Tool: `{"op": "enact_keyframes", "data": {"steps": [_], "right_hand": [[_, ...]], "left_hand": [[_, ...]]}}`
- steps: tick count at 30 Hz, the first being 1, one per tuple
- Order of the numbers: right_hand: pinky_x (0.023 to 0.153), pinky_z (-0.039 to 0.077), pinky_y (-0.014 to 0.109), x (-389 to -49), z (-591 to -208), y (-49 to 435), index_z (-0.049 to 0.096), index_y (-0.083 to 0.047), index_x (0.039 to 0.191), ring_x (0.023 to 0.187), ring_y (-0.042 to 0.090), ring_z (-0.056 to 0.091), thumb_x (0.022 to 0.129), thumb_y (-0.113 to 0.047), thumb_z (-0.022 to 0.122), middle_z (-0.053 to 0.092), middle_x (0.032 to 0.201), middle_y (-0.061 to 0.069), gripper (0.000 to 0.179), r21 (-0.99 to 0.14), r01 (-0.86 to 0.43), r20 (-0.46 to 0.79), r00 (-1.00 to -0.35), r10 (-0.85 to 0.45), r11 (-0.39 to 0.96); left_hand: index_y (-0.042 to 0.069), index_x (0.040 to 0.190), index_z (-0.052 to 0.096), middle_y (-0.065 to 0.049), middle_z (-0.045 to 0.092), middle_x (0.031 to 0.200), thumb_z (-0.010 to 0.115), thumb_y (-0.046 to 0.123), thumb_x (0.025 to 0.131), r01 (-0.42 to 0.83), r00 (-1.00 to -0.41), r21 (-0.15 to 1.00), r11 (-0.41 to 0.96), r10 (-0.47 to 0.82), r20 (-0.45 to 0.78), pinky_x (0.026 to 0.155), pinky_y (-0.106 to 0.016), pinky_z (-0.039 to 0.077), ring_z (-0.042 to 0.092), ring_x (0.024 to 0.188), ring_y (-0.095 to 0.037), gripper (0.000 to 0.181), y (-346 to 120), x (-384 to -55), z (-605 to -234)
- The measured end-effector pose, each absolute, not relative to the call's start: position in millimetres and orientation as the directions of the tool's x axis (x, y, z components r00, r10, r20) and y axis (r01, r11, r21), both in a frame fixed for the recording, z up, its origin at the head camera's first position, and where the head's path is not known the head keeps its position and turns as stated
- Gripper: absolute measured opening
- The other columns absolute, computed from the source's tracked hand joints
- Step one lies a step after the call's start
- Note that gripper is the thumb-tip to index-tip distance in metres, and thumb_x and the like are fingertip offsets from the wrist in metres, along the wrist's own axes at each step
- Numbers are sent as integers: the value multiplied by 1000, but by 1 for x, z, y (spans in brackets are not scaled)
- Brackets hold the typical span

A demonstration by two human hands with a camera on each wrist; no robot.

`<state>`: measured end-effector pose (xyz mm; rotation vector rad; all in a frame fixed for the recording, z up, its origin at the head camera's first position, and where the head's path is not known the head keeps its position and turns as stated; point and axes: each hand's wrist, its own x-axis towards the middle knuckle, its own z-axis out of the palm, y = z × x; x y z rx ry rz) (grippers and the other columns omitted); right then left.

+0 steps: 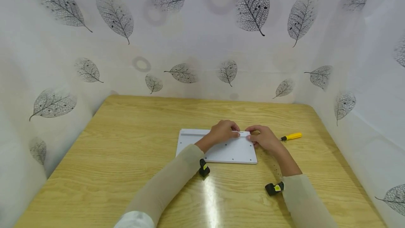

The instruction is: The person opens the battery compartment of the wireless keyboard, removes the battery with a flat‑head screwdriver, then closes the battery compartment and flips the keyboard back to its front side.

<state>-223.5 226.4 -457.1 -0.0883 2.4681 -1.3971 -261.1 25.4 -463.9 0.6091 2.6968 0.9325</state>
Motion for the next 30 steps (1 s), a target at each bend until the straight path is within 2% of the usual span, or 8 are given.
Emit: {"op": "enact_keyframes", "data": {"steps": [23,30], "right_hand": [[61,53,34,-223,-459,227,55,-3,126,73,23,57,94,-15,59,61,104,17,34,-837,82,-226,-952,-206,542],[61,53,34,-223,-459,228,55,-3,126,73,24,58,94,-16,60,61,105,17,35,-843,86,-227,-952,-206,531]], "left_hand": [[26,98,68,15,60,92,68,33,87,317,-878,678,663,476,-55,75,-27,42,54,83,-4,13,24,-262,-467],[24,94,68,14,61,88,69,26,87,329,-866,719,612,499,-28,74,-24,43,55,82,-5,7,25,-265,-468]]}}
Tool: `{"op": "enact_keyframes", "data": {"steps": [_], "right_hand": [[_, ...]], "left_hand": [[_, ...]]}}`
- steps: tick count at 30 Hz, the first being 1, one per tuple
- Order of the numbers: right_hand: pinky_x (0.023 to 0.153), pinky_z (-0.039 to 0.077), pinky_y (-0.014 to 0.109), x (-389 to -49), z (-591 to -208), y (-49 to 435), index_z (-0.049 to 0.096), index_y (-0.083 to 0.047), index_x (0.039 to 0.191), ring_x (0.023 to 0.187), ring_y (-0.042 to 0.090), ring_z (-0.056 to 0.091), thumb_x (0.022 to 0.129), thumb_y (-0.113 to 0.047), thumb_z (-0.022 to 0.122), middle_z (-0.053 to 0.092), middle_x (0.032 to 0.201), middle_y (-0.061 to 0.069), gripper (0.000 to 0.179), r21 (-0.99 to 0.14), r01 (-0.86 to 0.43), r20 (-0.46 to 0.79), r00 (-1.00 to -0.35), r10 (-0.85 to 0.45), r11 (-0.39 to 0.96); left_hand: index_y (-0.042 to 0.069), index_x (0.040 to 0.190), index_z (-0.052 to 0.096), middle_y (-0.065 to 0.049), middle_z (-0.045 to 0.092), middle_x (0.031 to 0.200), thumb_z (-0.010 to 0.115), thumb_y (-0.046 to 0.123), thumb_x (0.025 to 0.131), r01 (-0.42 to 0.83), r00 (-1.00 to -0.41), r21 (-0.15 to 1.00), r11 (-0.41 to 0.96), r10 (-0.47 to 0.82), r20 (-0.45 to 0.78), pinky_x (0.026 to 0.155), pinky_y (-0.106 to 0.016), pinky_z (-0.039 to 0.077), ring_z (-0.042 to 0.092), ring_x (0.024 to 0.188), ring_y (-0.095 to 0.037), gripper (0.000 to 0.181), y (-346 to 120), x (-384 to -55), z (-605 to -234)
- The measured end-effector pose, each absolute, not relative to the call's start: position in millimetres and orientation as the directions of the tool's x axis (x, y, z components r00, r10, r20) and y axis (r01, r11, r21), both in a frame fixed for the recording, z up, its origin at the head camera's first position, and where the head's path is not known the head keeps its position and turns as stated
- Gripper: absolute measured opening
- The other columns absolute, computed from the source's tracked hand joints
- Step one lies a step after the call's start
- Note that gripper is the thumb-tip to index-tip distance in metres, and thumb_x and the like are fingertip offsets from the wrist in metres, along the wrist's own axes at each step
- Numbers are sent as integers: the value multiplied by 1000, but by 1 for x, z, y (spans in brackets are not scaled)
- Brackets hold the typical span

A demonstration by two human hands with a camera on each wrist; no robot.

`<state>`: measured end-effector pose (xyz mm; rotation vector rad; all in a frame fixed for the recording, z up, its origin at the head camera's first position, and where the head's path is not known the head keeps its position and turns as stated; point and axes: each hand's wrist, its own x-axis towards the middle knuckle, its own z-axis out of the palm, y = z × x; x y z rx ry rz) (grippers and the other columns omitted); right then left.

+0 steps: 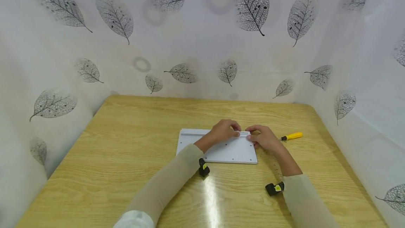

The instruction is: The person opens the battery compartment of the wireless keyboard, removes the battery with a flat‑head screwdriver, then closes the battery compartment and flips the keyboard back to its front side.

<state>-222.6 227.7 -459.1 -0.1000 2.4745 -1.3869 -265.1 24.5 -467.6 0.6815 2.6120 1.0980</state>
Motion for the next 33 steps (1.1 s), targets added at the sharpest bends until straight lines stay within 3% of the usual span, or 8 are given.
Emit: {"op": "enact_keyframes", "data": {"steps": [25,33], "right_hand": [[59,52,33,-223,-458,227,54,-4,126,71,23,55,94,-16,60,59,106,17,35,-842,102,-237,-952,-193,530],[60,52,33,-224,-459,229,56,-5,125,71,23,56,94,-15,60,58,110,17,34,-833,103,-240,-953,-187,543]], "left_hand": [[21,106,69,7,61,87,64,18,90,301,-828,799,520,558,-51,65,-24,43,53,76,-10,17,17,-266,-459],[27,106,69,7,61,92,64,23,90,263,-832,849,459,553,-41,66,-28,44,53,80,-12,17,7,-270,-460]]}}
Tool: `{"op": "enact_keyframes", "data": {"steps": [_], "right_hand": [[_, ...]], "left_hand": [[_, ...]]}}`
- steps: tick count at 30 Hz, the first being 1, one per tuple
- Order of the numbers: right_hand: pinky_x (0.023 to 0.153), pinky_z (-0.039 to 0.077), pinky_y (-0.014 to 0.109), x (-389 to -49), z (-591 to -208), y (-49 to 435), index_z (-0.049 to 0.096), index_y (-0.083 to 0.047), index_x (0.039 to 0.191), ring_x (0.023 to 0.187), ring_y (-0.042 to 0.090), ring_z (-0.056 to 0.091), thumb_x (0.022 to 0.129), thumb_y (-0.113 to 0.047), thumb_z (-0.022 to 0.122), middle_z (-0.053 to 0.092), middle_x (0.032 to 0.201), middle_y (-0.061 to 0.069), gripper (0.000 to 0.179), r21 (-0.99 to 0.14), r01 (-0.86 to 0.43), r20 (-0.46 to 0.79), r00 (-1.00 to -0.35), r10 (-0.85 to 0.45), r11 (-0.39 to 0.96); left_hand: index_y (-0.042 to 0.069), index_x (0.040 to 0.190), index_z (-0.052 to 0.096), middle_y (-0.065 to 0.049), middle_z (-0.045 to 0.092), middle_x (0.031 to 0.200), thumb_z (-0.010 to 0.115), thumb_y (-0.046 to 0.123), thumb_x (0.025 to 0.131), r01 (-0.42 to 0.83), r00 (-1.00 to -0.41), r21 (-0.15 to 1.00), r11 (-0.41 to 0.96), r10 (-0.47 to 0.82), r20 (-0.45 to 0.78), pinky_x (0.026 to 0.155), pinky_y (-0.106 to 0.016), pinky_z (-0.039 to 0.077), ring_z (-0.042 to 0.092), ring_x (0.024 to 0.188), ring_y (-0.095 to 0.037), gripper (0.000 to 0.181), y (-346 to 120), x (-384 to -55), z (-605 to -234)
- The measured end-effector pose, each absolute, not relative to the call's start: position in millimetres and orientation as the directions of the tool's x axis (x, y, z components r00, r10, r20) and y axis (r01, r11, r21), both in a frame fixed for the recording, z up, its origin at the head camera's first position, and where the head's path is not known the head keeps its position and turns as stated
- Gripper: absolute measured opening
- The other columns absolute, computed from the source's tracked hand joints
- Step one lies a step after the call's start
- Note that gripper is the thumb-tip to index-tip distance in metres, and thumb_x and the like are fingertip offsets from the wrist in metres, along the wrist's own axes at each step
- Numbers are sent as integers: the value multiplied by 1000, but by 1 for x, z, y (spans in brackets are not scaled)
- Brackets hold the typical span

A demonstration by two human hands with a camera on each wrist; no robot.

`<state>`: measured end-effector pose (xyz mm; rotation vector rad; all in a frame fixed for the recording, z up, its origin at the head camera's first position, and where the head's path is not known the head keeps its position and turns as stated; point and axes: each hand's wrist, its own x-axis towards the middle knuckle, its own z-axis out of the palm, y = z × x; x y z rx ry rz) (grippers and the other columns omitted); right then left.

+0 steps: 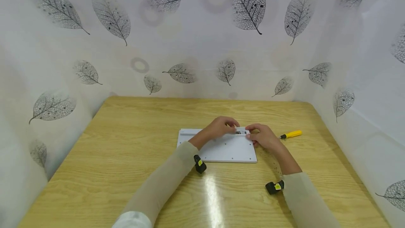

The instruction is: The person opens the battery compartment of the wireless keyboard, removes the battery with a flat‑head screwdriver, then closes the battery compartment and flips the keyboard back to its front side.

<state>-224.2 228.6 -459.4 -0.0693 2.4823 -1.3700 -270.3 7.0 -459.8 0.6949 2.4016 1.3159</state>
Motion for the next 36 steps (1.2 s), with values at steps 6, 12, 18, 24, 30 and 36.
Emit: {"op": "enact_keyframes", "data": {"steps": [6,12,18,24,30,36], "right_hand": [[61,52,34,-225,-461,229,58,-7,124,72,24,57,93,-15,60,58,112,17,32,-829,105,-238,-955,-178,549],[61,52,34,-226,-462,230,58,-7,124,72,24,59,93,-15,61,57,118,18,32,-831,112,-241,-955,-171,545],[62,52,34,-224,-463,231,58,-8,123,74,23,59,93,-15,61,55,121,18,31,-825,106,-239,-955,-173,555],[62,52,34,-224,-463,231,59,-9,121,74,23,59,92,-15,62,55,122,18,30,-818,93,-231,-957,-175,568],[63,52,34,-225,-462,231,58,-9,123,75,24,59,93,-16,61,55,122,18,31,-818,96,-235,-956,-177,567],[63,52,34,-225,-462,230,58,-9,122,75,24,58,93,-17,61,55,122,17,31,-821,100,-236,-956,-175,562]], "left_hand": [[29,106,68,5,62,94,63,25,91,250,-831,852,459,553,-55,68,-29,45,53,82,-15,16,-7,-272,-454],[25,107,69,3,62,94,63,22,91,262,-836,855,448,548,-32,64,-28,44,52,79,-15,17,-27,-274,-453],[23,106,69,2,62,95,64,18,91,234,-859,857,459,511,-39,65,-27,44,51,82,-16,17,-47,-277,-458],[21,106,70,1,62,95,64,18,89,209,-871,847,489,486,-66,64,-29,44,52,80,-18,18,-65,-280,-455],[21,108,69,1,62,99,63,19,90,197,-883,829,524,463,-83,65,-31,47,54,82,-19,19,-88,-285,-450],[24,109,68,1,62,101,62,21,92,203,-898,810,551,434,-70,67,-32,50,56,85,-19,18,-113,-297,-453]]}}
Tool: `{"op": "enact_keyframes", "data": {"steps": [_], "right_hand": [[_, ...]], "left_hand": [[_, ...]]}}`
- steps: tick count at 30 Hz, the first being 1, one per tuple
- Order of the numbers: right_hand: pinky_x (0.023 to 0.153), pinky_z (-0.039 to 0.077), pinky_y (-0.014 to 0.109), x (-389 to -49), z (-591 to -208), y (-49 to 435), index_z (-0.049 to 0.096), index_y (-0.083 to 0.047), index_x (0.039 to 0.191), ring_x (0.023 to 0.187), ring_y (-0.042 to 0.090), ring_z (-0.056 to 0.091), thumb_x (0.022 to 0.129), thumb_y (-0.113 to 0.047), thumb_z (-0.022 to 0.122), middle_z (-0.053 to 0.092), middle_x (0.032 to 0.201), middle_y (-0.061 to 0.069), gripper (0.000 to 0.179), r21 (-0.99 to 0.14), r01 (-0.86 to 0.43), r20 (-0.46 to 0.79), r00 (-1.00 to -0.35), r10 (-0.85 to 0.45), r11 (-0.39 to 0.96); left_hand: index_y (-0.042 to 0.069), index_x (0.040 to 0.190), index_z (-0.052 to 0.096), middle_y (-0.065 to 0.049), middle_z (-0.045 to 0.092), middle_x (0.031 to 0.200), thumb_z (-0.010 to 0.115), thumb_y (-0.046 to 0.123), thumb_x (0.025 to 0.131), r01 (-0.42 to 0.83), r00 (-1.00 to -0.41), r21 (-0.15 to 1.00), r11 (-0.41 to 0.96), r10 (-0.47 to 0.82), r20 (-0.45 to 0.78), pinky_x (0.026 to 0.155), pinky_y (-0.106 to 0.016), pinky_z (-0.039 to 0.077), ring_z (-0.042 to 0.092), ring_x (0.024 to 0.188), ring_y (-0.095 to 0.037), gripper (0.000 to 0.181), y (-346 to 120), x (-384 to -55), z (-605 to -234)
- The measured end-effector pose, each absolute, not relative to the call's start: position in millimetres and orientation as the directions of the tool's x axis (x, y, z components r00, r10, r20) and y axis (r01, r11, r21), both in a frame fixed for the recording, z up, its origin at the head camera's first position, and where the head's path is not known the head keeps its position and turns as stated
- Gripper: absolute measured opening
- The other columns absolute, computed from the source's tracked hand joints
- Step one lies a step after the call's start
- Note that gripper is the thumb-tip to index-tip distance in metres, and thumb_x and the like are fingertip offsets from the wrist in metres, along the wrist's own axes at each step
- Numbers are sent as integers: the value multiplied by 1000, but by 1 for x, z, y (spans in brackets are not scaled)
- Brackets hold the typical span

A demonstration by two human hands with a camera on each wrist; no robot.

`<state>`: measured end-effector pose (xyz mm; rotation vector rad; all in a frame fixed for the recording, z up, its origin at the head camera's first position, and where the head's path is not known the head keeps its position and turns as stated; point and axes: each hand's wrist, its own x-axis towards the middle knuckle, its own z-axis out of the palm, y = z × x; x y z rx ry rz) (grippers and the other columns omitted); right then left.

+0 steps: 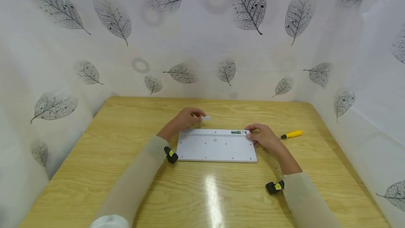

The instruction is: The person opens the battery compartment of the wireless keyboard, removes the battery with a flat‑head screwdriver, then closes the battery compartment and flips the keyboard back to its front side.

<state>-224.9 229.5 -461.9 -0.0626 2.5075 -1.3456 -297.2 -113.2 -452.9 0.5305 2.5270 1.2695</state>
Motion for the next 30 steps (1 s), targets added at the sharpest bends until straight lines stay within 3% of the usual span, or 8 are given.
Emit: {"op": "enact_keyframes", "data": {"steps": [17,25,30], "right_hand": [[57,47,30,-224,-462,228,58,-8,123,67,21,52,92,-15,62,54,118,17,32,-837,132,-251,-955,-157,531],[57,45,29,-224,-461,228,57,-9,123,67,21,50,93,-15,61,56,108,16,31,-835,144,-262,-953,-152,532],[57,46,29,-223,-460,228,58,-9,123,67,21,51,93,-15,61,55,113,16,31,-834,137,-254,-955,-151,534]], "left_hand": [[13,112,67,-5,63,101,60,12,92,199,-890,717,668,430,-153,70,-30,49,57,85,-19,21,-145,-317,-454],[11,113,67,-5,64,107,60,13,93,249,-881,674,695,452,-140,79,-33,47,56,92,-19,22,-145,-321,-459],[11,113,67,-5,64,110,59,13,93,251,-879,674,695,456,-143,82,-34,45,55,95,-19,21,-145,-323,-462]]}}
